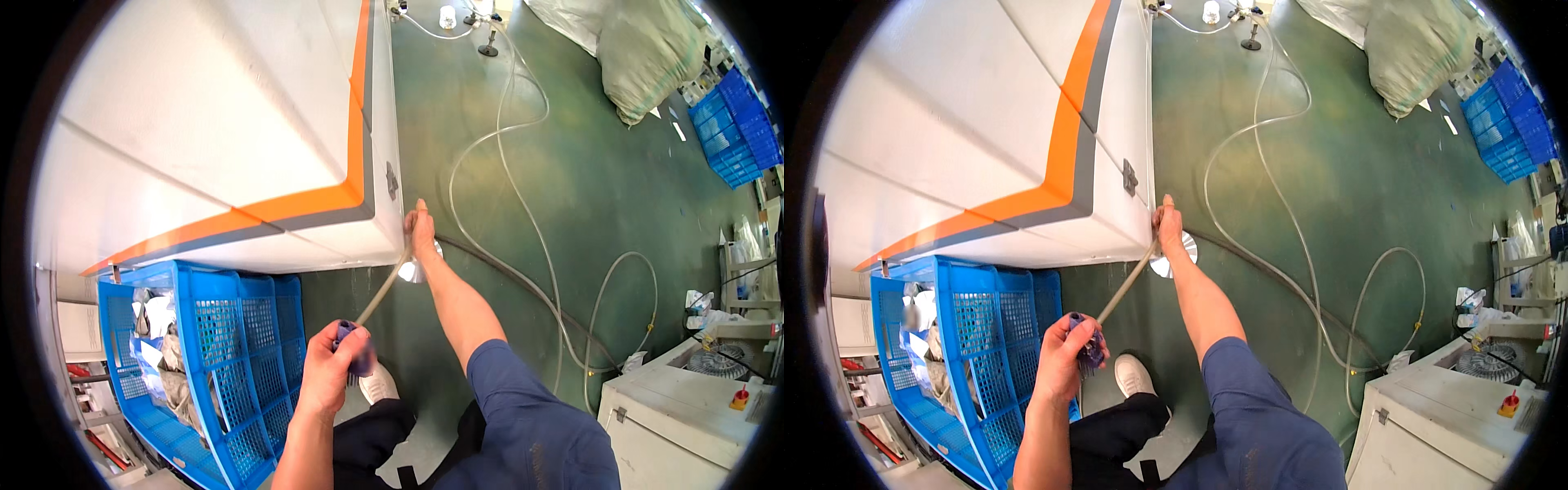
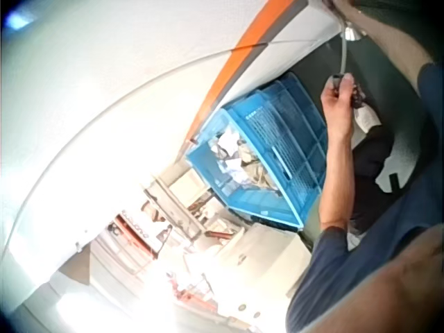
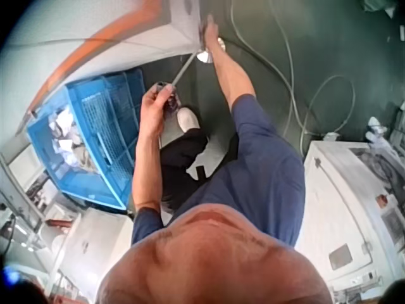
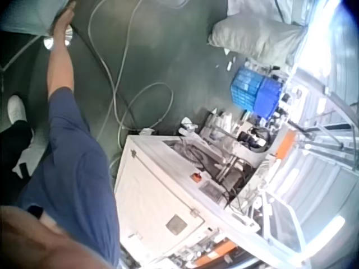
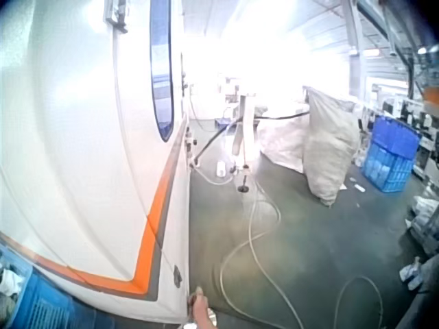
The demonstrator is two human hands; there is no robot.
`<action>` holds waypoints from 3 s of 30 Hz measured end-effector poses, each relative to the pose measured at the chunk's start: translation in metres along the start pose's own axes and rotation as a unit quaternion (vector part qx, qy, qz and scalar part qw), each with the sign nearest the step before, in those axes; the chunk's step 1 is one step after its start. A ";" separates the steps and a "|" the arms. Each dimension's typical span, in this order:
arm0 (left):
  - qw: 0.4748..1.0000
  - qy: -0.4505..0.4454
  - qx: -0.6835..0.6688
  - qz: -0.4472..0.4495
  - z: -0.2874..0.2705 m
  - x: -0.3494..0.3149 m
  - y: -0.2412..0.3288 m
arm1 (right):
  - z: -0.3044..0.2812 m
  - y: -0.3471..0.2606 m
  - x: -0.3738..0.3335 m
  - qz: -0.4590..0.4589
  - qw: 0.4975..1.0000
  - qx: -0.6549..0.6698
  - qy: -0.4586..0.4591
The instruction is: The person picks up a small purple component and a metal rod, then inserts the rod into the component. They walk to a machine, squat to connect a hose to the component, and then stand up to place the component into a cloth bag on a table.
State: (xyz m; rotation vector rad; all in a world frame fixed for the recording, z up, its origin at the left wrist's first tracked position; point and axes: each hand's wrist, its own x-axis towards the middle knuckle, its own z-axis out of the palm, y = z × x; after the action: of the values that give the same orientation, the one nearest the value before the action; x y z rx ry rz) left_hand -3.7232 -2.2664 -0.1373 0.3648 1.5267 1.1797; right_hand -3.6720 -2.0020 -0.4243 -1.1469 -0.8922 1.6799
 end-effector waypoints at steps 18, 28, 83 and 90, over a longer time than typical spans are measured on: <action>0.934 -0.153 0.323 -0.024 0.084 0.011 0.007 | -0.051 -0.196 -0.139 -0.171 0.936 -0.281 0.121; 0.732 -0.210 0.647 -0.034 0.120 0.029 -0.032 | -0.153 -0.154 -0.175 0.116 0.727 -0.662 -0.137; 0.951 0.096 0.057 -0.287 0.104 0.110 -0.307 | -0.198 -0.121 -0.259 0.048 0.492 -0.812 -0.309; 0.950 0.111 0.053 -0.288 0.110 0.108 -0.295 | -0.198 -0.108 -0.251 0.058 0.494 -0.819 -0.286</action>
State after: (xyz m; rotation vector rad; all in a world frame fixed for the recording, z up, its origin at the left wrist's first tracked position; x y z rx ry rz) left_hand -3.5585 -2.2660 -0.4266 -0.1528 1.7368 0.6930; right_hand -3.4106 -2.1844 -0.3124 -1.6542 -3.2807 0.7787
